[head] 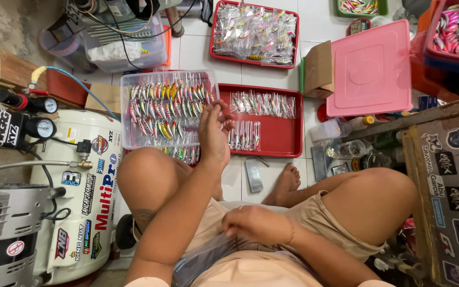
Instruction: The person organizes numerous small fishing lures by placing them individually into small plastic bags and then sorting them into red and clear plastic containers.
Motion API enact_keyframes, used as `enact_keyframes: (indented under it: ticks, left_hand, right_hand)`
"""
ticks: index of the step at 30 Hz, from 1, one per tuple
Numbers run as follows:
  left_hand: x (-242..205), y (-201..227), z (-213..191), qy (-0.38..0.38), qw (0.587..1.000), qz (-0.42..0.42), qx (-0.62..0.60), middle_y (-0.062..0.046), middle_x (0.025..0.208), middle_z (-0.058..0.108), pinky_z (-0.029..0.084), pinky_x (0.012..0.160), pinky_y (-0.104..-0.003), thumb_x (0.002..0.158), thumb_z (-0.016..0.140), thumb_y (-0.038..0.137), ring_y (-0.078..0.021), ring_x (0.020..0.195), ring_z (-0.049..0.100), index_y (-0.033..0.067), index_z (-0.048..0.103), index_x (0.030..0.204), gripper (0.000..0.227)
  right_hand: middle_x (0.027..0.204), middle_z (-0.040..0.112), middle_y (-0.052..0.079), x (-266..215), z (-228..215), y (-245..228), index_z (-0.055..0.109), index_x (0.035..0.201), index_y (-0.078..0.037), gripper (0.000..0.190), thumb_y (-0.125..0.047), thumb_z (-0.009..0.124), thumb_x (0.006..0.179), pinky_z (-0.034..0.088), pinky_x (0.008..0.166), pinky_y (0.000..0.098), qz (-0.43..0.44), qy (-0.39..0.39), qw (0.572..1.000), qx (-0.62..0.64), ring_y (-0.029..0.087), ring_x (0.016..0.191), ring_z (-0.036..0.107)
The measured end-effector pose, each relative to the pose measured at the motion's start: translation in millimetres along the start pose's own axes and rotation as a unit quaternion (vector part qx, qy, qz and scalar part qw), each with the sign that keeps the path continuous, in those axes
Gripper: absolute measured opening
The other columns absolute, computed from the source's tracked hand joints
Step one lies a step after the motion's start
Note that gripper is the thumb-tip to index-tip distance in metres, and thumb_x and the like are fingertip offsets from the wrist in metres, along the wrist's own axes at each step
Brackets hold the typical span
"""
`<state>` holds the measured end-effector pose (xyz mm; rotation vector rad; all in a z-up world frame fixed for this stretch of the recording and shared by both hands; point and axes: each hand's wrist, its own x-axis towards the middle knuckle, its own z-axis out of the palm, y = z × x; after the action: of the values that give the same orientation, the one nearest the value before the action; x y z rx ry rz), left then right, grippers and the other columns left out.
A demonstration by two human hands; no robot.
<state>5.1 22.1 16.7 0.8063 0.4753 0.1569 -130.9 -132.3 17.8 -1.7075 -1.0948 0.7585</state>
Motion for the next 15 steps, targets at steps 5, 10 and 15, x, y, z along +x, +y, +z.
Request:
enact_keyframes:
  ticks: [5, 10, 15]
  left_hand:
    - [6.1, -11.8, -1.9, -0.152, 0.987, -0.055, -0.012, -0.008, 0.109, 0.072, 0.056, 0.073, -0.031, 0.106, 0.045, 0.043, -0.02, 0.091, 0.07, 0.0115, 0.067, 0.117, 0.04]
    - [-19.2, -5.5, 15.3, -0.36, 0.929, -0.01, -0.086, -0.022, 0.144, 0.059, 0.05, 0.104, -0.044, 0.105, 0.013, 0.07, -0.033, 0.131, 0.059, 0.0073, 0.056, 0.147, 0.086]
    - [-23.7, -5.5, 14.9, -0.289, 0.952, 0.091, 0.028, -0.026, 0.15, 0.051, 0.047, 0.114, -0.052, 0.113, 0.039, 0.035, -0.0392, 0.133, 0.055, 0.0063, 0.041, 0.155, 0.051]
  right_hand:
    - [0.082, 0.073, 0.001, -17.4, -92.2, -4.4, 0.07, 0.119, -0.011, 0.023, -0.016, 0.065, 0.097, 0.055, 0.054, 0.0258, 0.144, 0.291, 0.915, 0.238, 0.012, 0.062, 0.07]
    - [0.081, 0.069, 0.016, -9.7, -145.8, 18.5, 0.063, 0.122, 0.003, 0.026, -0.002, 0.069, 0.097, 0.053, 0.035, 0.0283, 0.088, 0.469, 0.858, 0.189, 0.019, 0.046, 0.065]
    - [0.093, 0.071, 0.017, -0.5, -129.3, 52.8, 0.06, 0.13, 0.004, 0.036, -0.006, 0.069, 0.097, 0.064, 0.057, 0.0323, 0.096, 0.477, 0.838, 0.247, 0.021, 0.066, 0.073]
